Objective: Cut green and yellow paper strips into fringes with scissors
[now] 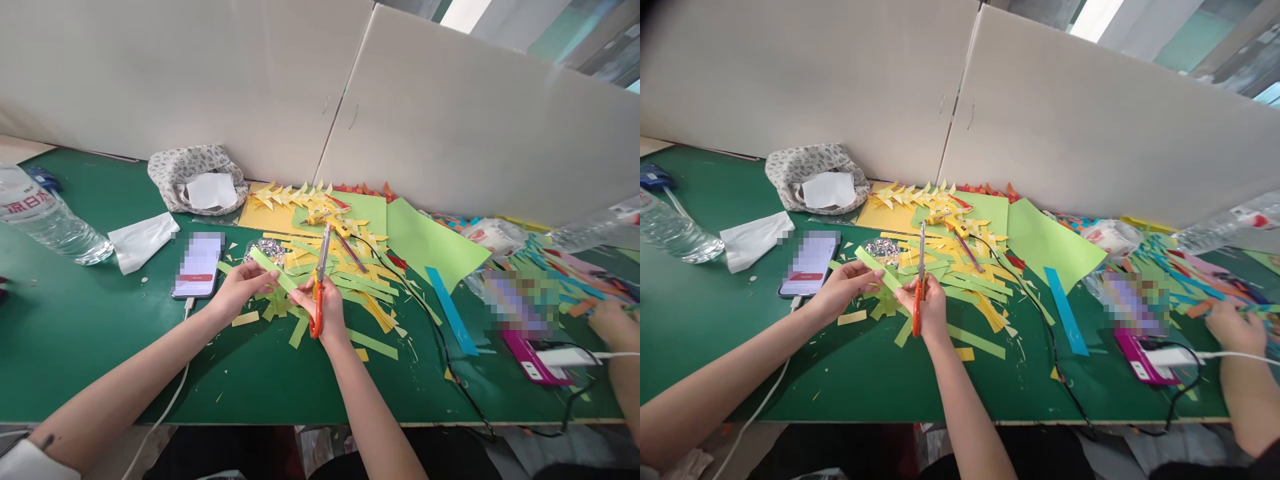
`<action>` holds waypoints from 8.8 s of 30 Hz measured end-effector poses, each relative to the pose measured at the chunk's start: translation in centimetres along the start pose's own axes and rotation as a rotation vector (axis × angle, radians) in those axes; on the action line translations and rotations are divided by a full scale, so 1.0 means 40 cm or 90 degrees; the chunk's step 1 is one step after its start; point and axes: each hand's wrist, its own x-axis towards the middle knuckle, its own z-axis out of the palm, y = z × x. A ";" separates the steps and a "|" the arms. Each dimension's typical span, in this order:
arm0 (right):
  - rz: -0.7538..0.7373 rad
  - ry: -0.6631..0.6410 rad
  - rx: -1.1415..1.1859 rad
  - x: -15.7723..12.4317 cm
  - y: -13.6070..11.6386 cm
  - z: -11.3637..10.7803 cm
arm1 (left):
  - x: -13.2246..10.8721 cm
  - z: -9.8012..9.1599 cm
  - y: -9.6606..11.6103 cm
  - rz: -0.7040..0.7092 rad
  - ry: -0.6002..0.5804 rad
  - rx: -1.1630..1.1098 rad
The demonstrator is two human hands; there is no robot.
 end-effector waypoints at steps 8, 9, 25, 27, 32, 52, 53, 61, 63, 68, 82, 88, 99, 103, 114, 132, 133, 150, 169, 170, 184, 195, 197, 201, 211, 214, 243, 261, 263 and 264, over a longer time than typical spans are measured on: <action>0.000 0.001 -0.019 -0.003 -0.007 0.002 | 0.003 0.000 -0.005 0.000 0.006 -0.028; -0.001 0.003 -0.013 -0.003 -0.007 0.002 | 0.000 0.004 -0.005 -0.004 -0.007 -0.026; -0.253 0.098 -0.684 -0.008 -0.014 -0.019 | -0.002 0.001 0.007 0.081 0.033 0.084; -0.287 0.079 -0.748 -0.003 -0.013 -0.027 | -0.001 -0.002 0.014 0.082 0.047 0.096; -0.287 0.016 -0.783 0.000 -0.015 -0.033 | 0.003 -0.010 0.014 0.098 0.042 0.118; -0.277 -0.027 -0.774 -0.003 -0.018 -0.032 | 0.011 -0.020 0.000 0.108 0.025 0.167; -0.279 -0.027 -0.773 -0.003 -0.019 -0.032 | 0.011 -0.020 0.000 0.107 0.026 0.169; -0.281 -0.022 -0.775 -0.006 -0.019 -0.034 | 0.007 -0.020 0.007 0.105 -0.002 0.154; -0.283 -0.020 -0.774 -0.006 -0.018 -0.035 | 0.005 -0.019 0.010 0.103 -0.010 0.144; -0.281 -0.013 -0.757 -0.007 -0.017 -0.034 | 0.003 -0.018 0.012 0.098 -0.011 0.120; -0.282 -0.008 -0.750 -0.009 -0.019 -0.033 | 0.001 -0.014 0.014 0.095 -0.040 0.051; -0.287 -0.002 -0.744 -0.009 -0.018 -0.032 | 0.000 -0.008 0.010 0.102 -0.001 0.075; -0.309 -0.009 -0.742 -0.006 -0.013 -0.033 | 0.003 -0.008 0.009 0.104 0.010 0.063; -0.302 -0.010 -0.740 -0.006 -0.011 -0.033 | 0.001 -0.009 0.010 0.105 0.003 0.061; -0.294 -0.013 -0.784 -0.007 -0.013 -0.029 | 0.002 -0.007 -0.001 0.092 -0.019 0.075; -0.296 -0.017 -0.748 -0.013 -0.018 -0.026 | -0.001 -0.006 -0.001 0.066 -0.103 0.021; -0.297 -0.015 -0.745 -0.012 -0.017 -0.026 | -0.001 -0.006 -0.001 0.062 -0.100 0.021; -0.019 -0.033 -0.215 -0.011 -0.013 0.004 | -0.005 0.014 -0.022 0.016 -0.143 0.082; 0.017 -0.011 -0.122 -0.002 -0.019 0.000 | -0.004 0.015 -0.021 -0.005 -0.128 0.106; 0.018 -0.009 -0.122 -0.001 -0.018 -0.001 | -0.003 0.015 -0.022 -0.006 -0.126 0.096; 0.004 -0.016 -0.130 0.000 -0.013 -0.004 | -0.006 0.015 -0.017 -0.007 -0.124 0.083; 0.007 -0.066 -0.188 -0.011 -0.015 -0.005 | 0.002 -0.005 0.002 0.093 0.051 -0.012; 0.009 -0.066 -0.187 -0.011 -0.017 -0.004 | 0.004 -0.007 0.003 0.087 0.054 -0.015; 0.010 -0.062 -0.195 -0.010 -0.022 -0.003 | 0.004 -0.006 0.005 0.076 0.056 -0.023; -0.008 -0.038 -0.191 -0.010 -0.016 -0.004 | 0.001 -0.001 0.007 0.045 0.040 -0.015; -0.014 -0.021 -0.187 -0.009 -0.014 -0.003 | 0.004 -0.001 0.000 0.039 0.023 0.005; -0.295 -0.008 -0.781 -0.008 -0.013 -0.026 | 0.011 -0.012 -0.005 0.079 0.078 0.011; -0.326 0.011 -0.777 -0.011 -0.011 -0.031 | 0.015 -0.017 -0.012 0.051 0.021 -0.042; -0.333 0.015 -0.770 -0.010 -0.010 -0.031 | 0.015 -0.018 -0.012 0.050 0.017 -0.044; -0.337 0.018 -0.765 -0.010 -0.009 -0.031 | 0.015 -0.019 -0.012 0.049 0.016 -0.046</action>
